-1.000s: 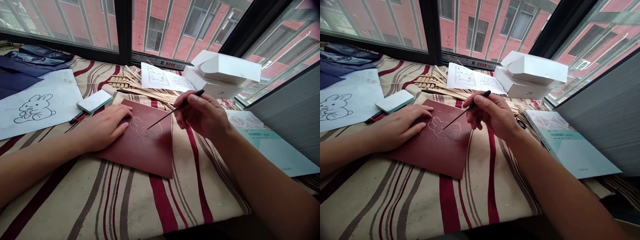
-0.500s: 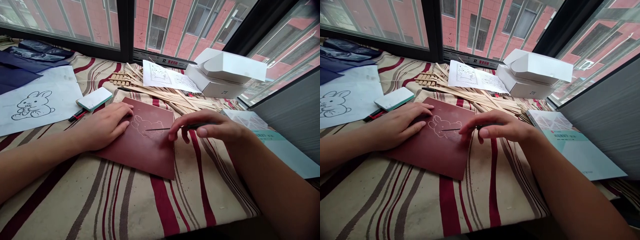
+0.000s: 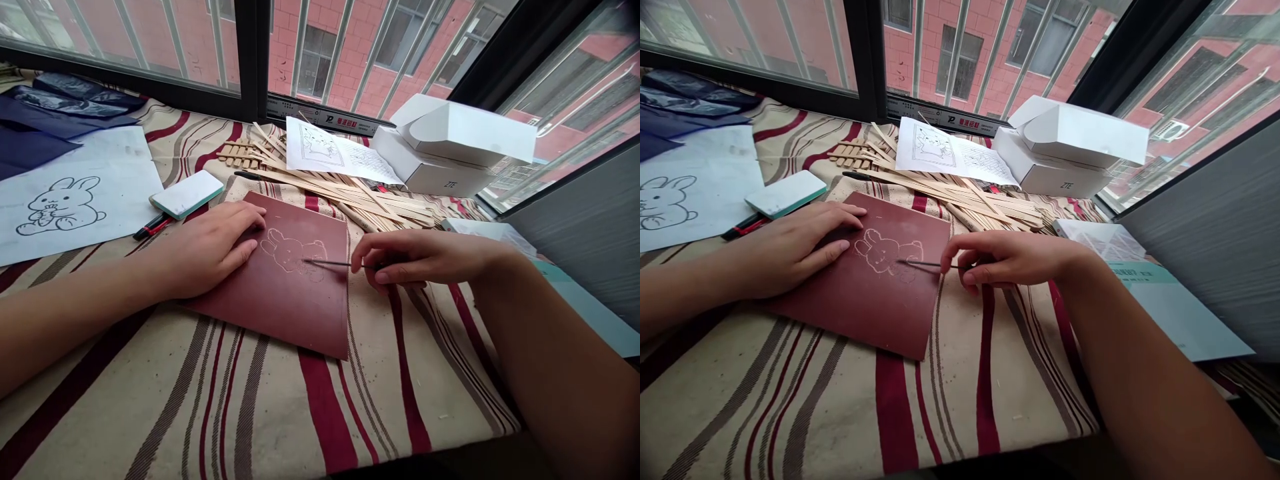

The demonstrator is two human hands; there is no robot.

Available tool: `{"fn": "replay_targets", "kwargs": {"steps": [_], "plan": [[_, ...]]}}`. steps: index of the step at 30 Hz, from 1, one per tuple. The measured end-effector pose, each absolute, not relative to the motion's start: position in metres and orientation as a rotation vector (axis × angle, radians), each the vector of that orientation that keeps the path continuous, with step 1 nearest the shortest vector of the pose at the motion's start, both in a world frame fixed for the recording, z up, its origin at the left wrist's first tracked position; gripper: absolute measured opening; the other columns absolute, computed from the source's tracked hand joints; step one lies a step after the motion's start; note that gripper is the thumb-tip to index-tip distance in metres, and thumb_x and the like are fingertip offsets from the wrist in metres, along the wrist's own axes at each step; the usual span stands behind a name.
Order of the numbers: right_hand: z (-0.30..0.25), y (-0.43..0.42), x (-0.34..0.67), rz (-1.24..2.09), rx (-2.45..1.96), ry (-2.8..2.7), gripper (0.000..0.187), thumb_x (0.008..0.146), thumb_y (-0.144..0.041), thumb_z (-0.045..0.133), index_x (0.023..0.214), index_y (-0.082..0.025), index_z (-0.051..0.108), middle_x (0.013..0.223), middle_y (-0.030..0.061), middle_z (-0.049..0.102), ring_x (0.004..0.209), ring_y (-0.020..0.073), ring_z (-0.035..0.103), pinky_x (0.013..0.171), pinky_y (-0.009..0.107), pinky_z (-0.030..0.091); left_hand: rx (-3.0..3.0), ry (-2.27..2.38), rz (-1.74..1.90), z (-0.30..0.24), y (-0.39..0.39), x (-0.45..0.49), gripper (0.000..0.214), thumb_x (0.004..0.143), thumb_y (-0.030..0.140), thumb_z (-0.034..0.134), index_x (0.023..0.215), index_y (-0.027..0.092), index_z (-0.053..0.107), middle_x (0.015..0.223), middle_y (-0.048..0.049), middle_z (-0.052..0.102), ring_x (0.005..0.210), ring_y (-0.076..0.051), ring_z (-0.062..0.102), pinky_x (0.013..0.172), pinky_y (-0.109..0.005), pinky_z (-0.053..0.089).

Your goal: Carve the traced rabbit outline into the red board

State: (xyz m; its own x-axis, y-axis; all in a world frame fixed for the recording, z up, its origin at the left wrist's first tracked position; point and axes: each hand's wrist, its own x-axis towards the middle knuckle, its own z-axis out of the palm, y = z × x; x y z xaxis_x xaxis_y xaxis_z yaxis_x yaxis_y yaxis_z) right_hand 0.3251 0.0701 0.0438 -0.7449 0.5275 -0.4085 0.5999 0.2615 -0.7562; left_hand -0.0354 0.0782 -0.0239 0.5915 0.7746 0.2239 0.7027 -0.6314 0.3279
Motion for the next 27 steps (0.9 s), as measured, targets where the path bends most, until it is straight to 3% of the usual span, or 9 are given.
{"fn": "replay_targets", "kwargs": {"steps": [4, 9, 14, 23, 27], "plan": [[0.047, 0.064, 0.317, -1.298, 1.086, 2.549, 0.053, 0.105, -0.035, 0.057, 0.156, -0.019, 0.054, 0.078, 0.0, 0.068, 0.069, 0.0139, 0.062, 0.064, 0.024, 0.05, 2.59, 1.253, 0.483, -0.021, 0.077, -0.034, 0.048, 0.101, 0.051, 0.039, 0.127, 0.019, 0.063, 0.148, -0.0141, 0.064, 0.14, -0.035, 0.059, 0.124, -0.056, 0.044], [0.046, 0.063, 0.315, -1.129, 1.062, 2.631, 0.047, 0.103, -0.03, 0.057, 0.147, -0.019, 0.068, 0.085, 0.0034, 0.075, 0.074, 0.0147, 0.066, 0.07, 0.025, 0.051, 2.6, 1.251, 0.466, -0.02, 0.078, -0.034, 0.046, 0.1, 0.05, 0.039, 0.125, 0.02, 0.063, 0.146, -0.0144, 0.064, 0.139, -0.037, 0.059, 0.122, -0.059, 0.045], [0.044, 0.064, 0.315, -0.952, 1.015, 2.749, 0.056, 0.102, -0.022, 0.054, 0.157, -0.025, 0.063, 0.093, 0.0025, 0.08, 0.068, 0.0118, 0.063, 0.067, 0.023, 0.048, 2.624, 1.235, 0.491, -0.022, 0.079, -0.034, 0.046, 0.101, 0.051, 0.039, 0.125, 0.021, 0.063, 0.145, -0.0134, 0.065, 0.137, -0.037, 0.06, 0.121, -0.058, 0.047], [0.032, 0.062, 0.319, -0.858, 0.927, 2.902, 0.053, 0.103, -0.015, 0.052, 0.15, -0.031, 0.068, 0.094, 0.0008, 0.084, 0.067, 0.0103, 0.066, 0.065, 0.021, 0.049, 2.624, 1.236, 0.49, -0.022, 0.078, -0.036, 0.046, 0.102, 0.051, 0.038, 0.127, 0.021, 0.062, 0.147, -0.0126, 0.064, 0.138, -0.036, 0.06, 0.121, -0.057, 0.047], [0.024, 0.055, 0.32, -0.742, 0.888, 2.993, 0.054, 0.105, -0.011, 0.048, 0.153, -0.027, 0.066, 0.115, 0.005, 0.085, 0.088, 0.0117, 0.076, 0.078, 0.021, 0.055, 2.621, 1.229, 0.507, -0.021, 0.078, -0.033, 0.046, 0.102, 0.05, 0.038, 0.125, 0.019, 0.063, 0.145, -0.014, 0.065, 0.137, -0.037, 0.06, 0.12, -0.057, 0.048]]}}
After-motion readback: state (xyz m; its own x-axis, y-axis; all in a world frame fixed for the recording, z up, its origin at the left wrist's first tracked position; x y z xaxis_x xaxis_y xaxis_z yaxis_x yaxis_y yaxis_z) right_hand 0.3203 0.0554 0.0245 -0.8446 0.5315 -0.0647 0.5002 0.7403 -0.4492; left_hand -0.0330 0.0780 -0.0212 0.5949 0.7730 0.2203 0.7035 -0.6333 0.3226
